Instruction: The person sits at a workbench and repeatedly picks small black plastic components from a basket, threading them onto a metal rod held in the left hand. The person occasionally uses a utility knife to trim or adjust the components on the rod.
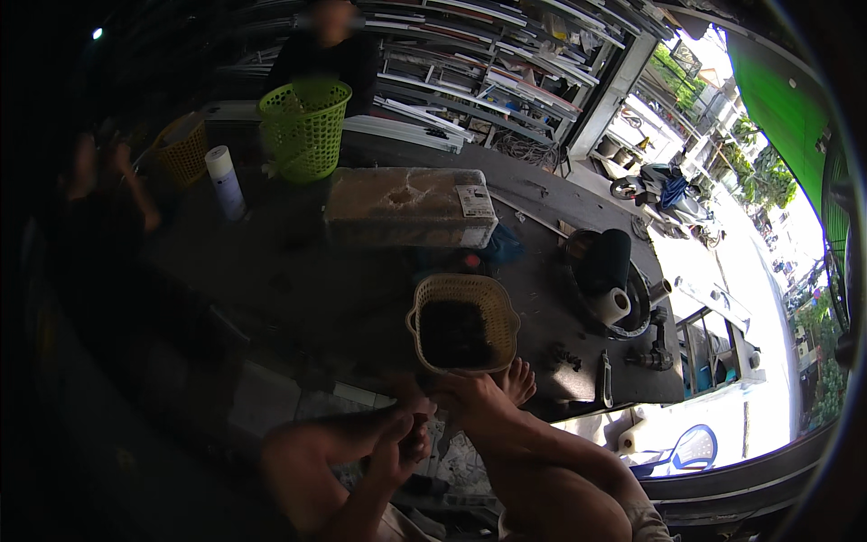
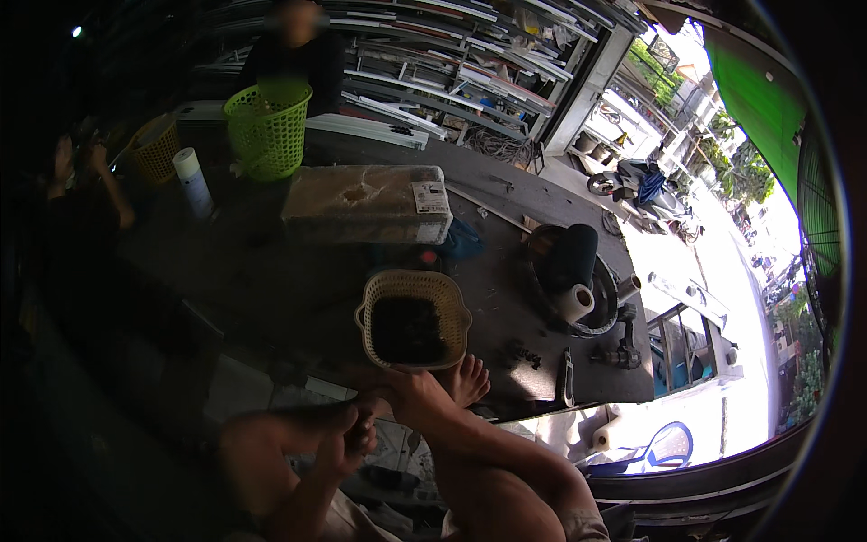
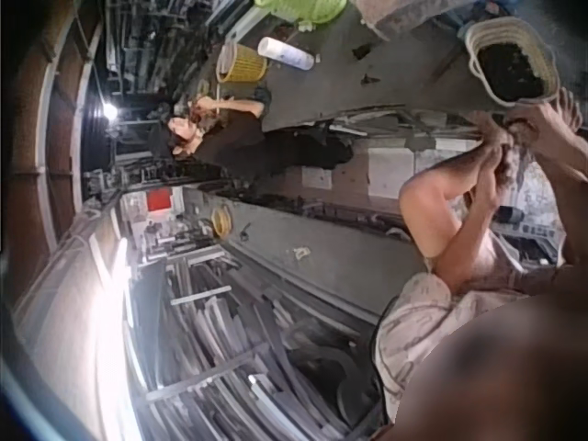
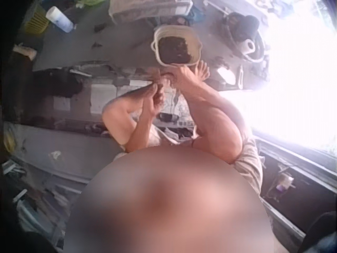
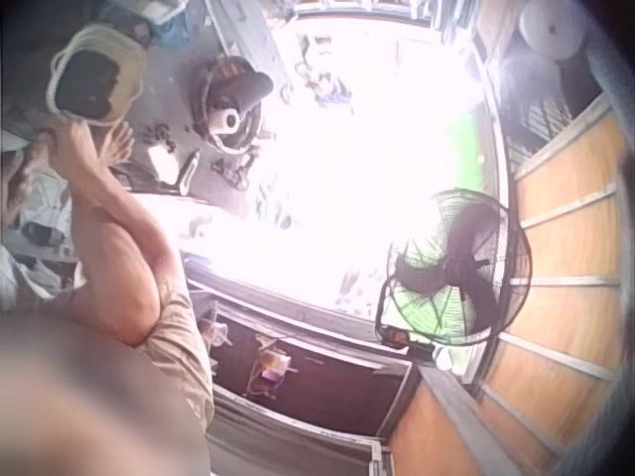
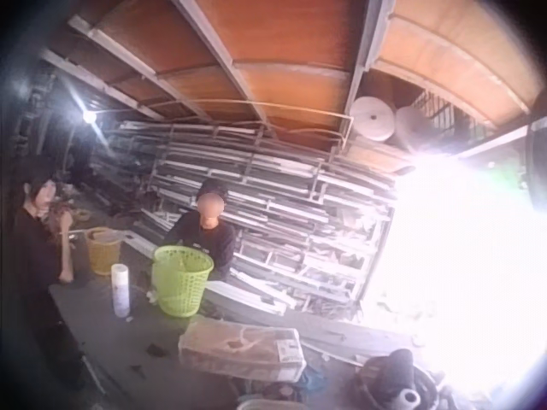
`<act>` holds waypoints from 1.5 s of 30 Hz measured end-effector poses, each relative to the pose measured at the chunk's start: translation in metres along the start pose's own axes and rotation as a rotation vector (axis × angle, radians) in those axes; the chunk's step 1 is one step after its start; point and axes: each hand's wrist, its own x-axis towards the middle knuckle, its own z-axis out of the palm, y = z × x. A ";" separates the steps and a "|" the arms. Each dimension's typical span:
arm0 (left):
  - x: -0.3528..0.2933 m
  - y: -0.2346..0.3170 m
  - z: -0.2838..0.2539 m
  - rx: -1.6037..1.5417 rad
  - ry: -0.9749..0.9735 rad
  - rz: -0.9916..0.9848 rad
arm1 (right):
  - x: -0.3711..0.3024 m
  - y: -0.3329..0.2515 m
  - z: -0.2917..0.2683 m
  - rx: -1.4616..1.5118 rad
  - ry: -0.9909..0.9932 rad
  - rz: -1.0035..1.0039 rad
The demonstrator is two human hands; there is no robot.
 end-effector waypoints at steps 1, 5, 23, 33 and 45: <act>-0.001 0.000 0.000 -0.004 0.002 0.013 | 0.006 0.002 -0.006 -0.076 0.041 0.024; 0.006 -0.001 -0.006 -0.032 0.077 0.002 | 0.039 0.019 -0.030 -0.107 0.255 0.197; 0.003 -0.005 0.002 0.230 0.089 -0.136 | 0.049 0.114 -0.042 -0.778 -0.244 0.301; -0.002 -0.003 0.004 0.159 0.103 -0.172 | 0.054 0.109 -0.043 -0.851 -0.390 0.307; -0.001 -0.006 0.003 0.221 0.058 -0.161 | 0.045 0.086 -0.053 -0.699 -0.128 0.418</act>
